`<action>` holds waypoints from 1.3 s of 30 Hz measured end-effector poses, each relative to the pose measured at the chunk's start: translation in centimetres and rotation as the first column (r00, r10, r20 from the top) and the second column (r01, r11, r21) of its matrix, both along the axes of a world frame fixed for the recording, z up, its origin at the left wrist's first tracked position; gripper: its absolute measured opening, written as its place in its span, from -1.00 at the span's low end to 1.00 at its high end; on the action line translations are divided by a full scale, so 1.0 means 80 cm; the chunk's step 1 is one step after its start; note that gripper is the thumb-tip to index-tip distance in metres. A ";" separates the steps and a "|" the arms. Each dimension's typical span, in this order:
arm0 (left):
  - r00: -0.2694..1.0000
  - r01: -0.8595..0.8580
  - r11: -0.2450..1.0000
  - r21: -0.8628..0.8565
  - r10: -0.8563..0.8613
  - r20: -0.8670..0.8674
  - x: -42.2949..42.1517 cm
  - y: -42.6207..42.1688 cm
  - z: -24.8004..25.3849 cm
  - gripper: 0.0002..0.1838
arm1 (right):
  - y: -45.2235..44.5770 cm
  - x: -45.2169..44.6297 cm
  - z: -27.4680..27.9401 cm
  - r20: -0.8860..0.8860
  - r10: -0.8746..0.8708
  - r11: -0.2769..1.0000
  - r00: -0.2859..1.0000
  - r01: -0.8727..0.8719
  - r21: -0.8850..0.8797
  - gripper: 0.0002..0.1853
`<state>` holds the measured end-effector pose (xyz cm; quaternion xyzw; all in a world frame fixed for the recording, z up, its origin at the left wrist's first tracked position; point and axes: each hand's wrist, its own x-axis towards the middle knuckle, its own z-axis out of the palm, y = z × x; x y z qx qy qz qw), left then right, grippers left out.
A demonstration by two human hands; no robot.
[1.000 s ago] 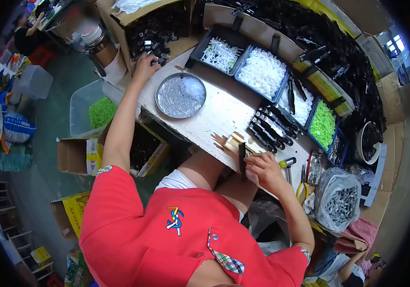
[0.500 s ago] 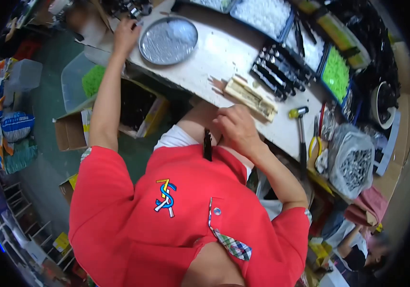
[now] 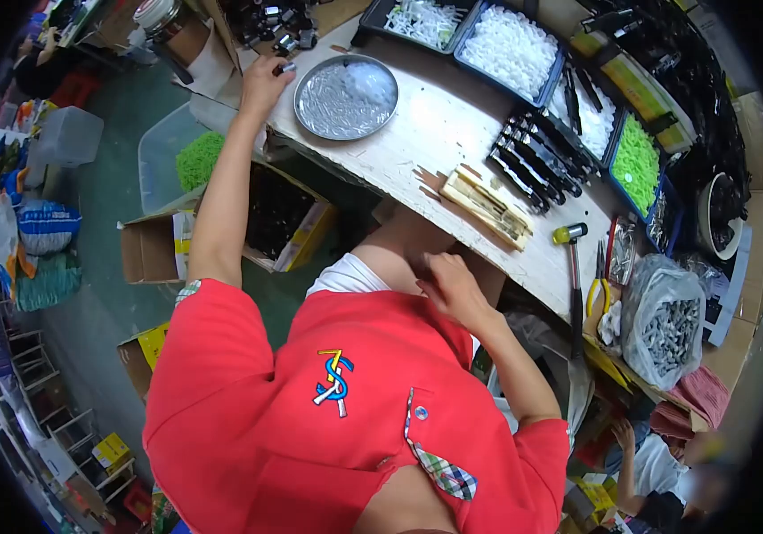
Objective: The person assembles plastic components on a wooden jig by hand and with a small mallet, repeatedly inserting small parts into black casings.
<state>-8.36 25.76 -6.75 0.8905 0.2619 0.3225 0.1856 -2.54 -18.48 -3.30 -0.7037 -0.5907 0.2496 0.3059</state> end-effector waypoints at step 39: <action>0.790 0.377 0.618 -0.690 -0.604 -0.110 0.101 -0.311 0.067 -0.88 | 0.011 0.086 0.002 0.153 -0.631 0.706 0.761 0.481 0.520 -0.82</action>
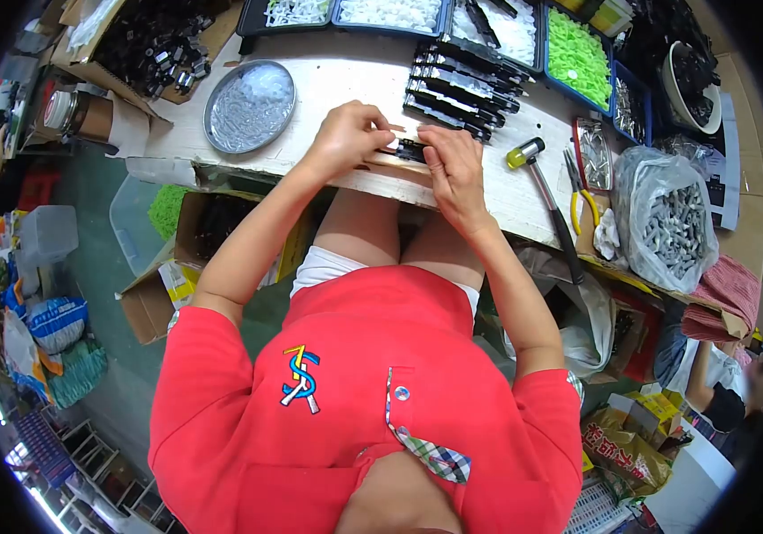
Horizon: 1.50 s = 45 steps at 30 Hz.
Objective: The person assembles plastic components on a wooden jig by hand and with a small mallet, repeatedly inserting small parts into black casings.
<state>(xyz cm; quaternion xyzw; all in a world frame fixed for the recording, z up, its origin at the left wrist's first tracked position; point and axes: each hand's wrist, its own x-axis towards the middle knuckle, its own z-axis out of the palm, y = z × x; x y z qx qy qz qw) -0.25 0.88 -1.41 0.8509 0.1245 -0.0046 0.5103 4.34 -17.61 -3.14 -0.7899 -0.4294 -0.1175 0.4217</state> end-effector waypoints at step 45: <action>0.960 -0.163 0.694 -0.701 0.276 0.051 0.175 0.082 0.053 -0.78 | -0.216 0.168 0.034 -0.016 -0.686 0.687 0.728 0.640 -0.345 -0.84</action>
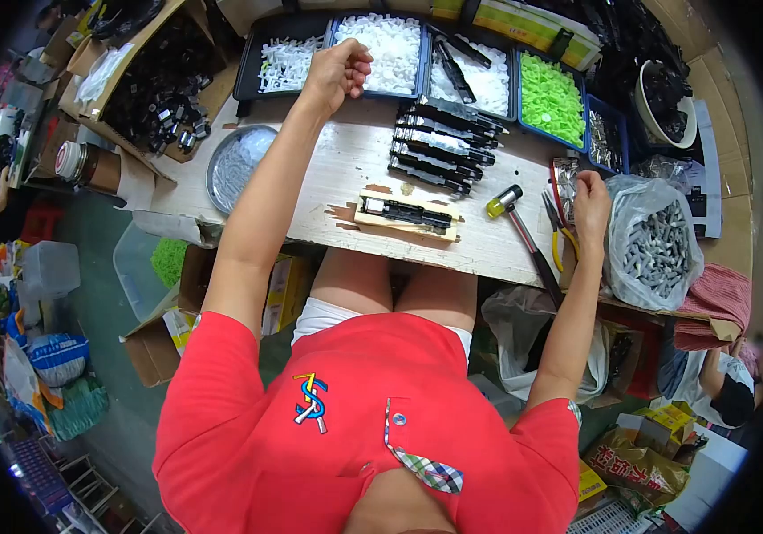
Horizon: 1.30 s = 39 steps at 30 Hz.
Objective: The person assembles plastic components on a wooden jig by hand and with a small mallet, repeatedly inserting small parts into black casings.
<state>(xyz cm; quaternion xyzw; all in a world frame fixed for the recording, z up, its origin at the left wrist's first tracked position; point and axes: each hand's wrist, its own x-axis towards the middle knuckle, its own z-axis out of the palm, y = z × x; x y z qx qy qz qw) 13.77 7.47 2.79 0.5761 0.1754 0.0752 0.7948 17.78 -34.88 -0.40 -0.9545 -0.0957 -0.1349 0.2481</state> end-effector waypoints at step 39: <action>0.970 0.244 0.948 -0.204 -0.239 0.051 -0.194 -0.111 -0.026 -0.76 | 0.204 -0.153 0.043 -0.286 0.718 0.482 0.635 -0.157 0.862 -0.92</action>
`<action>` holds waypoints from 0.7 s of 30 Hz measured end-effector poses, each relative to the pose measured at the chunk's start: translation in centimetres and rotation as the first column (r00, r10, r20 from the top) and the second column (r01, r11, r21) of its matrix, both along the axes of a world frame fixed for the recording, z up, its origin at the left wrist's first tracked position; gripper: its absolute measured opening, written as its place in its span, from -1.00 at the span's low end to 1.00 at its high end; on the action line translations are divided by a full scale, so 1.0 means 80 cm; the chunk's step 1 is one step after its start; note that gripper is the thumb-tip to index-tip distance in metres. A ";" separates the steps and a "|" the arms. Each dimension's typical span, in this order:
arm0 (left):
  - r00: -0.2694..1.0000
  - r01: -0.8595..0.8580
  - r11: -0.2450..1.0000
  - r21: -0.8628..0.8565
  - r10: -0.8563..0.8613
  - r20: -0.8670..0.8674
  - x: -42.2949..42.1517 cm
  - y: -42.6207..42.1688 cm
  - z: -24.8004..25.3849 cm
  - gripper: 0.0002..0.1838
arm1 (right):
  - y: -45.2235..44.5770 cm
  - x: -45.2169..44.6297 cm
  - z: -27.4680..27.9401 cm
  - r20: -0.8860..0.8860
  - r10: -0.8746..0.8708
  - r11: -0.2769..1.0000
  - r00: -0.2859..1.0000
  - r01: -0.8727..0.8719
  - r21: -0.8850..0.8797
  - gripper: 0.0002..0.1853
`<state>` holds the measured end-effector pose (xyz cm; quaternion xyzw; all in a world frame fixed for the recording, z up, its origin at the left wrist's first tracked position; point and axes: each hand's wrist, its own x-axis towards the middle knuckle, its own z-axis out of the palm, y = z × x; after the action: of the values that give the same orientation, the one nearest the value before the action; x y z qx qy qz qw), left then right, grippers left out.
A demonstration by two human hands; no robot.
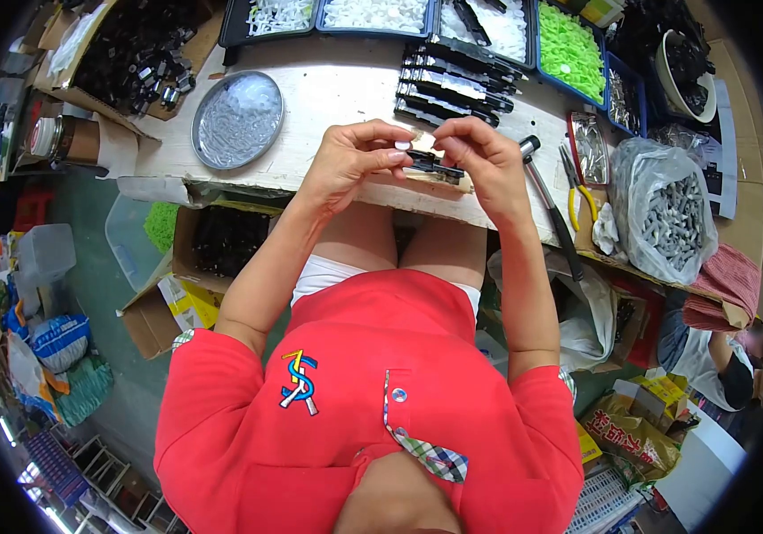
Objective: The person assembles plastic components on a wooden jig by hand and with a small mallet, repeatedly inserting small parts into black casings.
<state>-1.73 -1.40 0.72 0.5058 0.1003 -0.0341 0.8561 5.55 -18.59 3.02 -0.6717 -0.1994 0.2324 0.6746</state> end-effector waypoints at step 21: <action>0.993 -0.068 0.996 0.054 0.062 0.098 -0.009 -0.006 -0.004 -0.72 | 0.027 -0.011 -0.012 0.528 0.025 0.995 0.849 0.029 -0.094 -0.93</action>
<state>-2.46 -1.86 0.40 0.5274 0.0764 0.0211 0.8459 4.66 -16.41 2.07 -0.7422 -0.3649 0.0476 0.5601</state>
